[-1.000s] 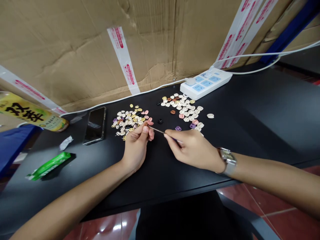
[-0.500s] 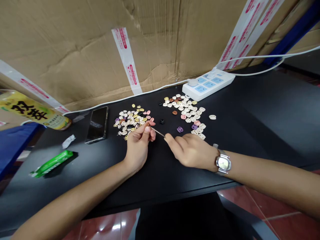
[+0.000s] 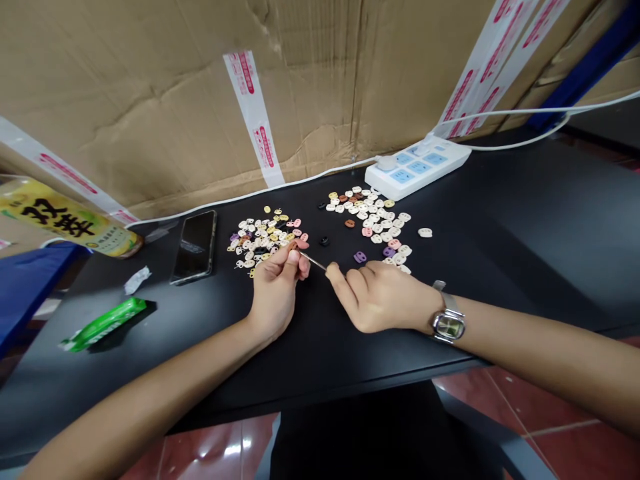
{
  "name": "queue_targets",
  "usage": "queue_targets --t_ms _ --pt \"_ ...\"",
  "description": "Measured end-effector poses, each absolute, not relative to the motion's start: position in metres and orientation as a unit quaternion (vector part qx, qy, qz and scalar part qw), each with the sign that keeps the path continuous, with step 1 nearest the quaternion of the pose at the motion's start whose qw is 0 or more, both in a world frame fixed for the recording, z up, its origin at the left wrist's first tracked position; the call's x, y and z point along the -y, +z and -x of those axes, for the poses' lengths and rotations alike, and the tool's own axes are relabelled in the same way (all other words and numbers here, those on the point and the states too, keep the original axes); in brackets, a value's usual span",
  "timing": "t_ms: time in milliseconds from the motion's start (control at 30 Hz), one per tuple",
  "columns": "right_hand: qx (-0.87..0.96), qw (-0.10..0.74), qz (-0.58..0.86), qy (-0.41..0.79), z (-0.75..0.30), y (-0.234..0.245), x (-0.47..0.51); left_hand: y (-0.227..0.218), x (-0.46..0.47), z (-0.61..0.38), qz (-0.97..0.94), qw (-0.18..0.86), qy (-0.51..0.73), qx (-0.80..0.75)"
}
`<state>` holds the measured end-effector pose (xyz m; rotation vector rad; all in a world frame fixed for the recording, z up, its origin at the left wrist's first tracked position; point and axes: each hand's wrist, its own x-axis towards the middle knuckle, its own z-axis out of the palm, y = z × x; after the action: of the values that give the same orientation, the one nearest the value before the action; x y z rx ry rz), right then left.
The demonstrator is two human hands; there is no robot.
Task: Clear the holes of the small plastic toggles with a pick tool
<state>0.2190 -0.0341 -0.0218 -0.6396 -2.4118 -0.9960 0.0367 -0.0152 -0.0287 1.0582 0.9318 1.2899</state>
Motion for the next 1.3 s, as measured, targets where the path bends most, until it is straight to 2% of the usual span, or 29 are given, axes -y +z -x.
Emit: queue_targets --t_ms 67,200,400,633,700,800,967,1100,1300 --pt "0.876 0.236 0.24 -0.345 -0.218 -0.023 0.034 -0.029 0.015 -0.037 -0.446 0.581 0.553 -0.398" --pt "0.855 0.335 0.333 -0.213 -0.213 -0.034 0.033 -0.03 0.015 -0.036 -0.44 0.584 0.554 -0.398" --pt "0.874 0.268 0.312 -0.257 -0.225 -0.027 0.026 -0.031 0.013 -0.035 -0.458 0.587 0.539 -0.394" --pt "0.889 0.245 0.274 -0.272 -0.24 -0.009 0.026 -0.032 0.009 -0.033 -0.44 0.568 0.57 -0.4" --pt "0.883 0.296 0.302 -0.204 -0.242 -0.009 0.027 -0.03 0.009 -0.032 -0.423 0.557 0.587 -0.407" --pt "0.842 0.378 0.385 -0.009 -0.244 -0.008 0.025 -0.025 0.014 -0.033 -0.453 0.56 0.556 -0.414" --pt "0.791 0.395 0.408 0.227 -0.249 -0.005 0.013 -0.02 0.023 -0.032 -0.533 0.587 0.437 -0.425" --pt "0.784 0.398 0.362 0.31 -0.246 -0.004 0.011 -0.015 0.022 -0.03 -0.509 0.626 0.415 -0.422" --pt "0.804 0.305 0.38 0.339 -0.241 -0.006 0.016 -0.009 0.021 -0.03 -0.525 0.619 0.405 -0.421"
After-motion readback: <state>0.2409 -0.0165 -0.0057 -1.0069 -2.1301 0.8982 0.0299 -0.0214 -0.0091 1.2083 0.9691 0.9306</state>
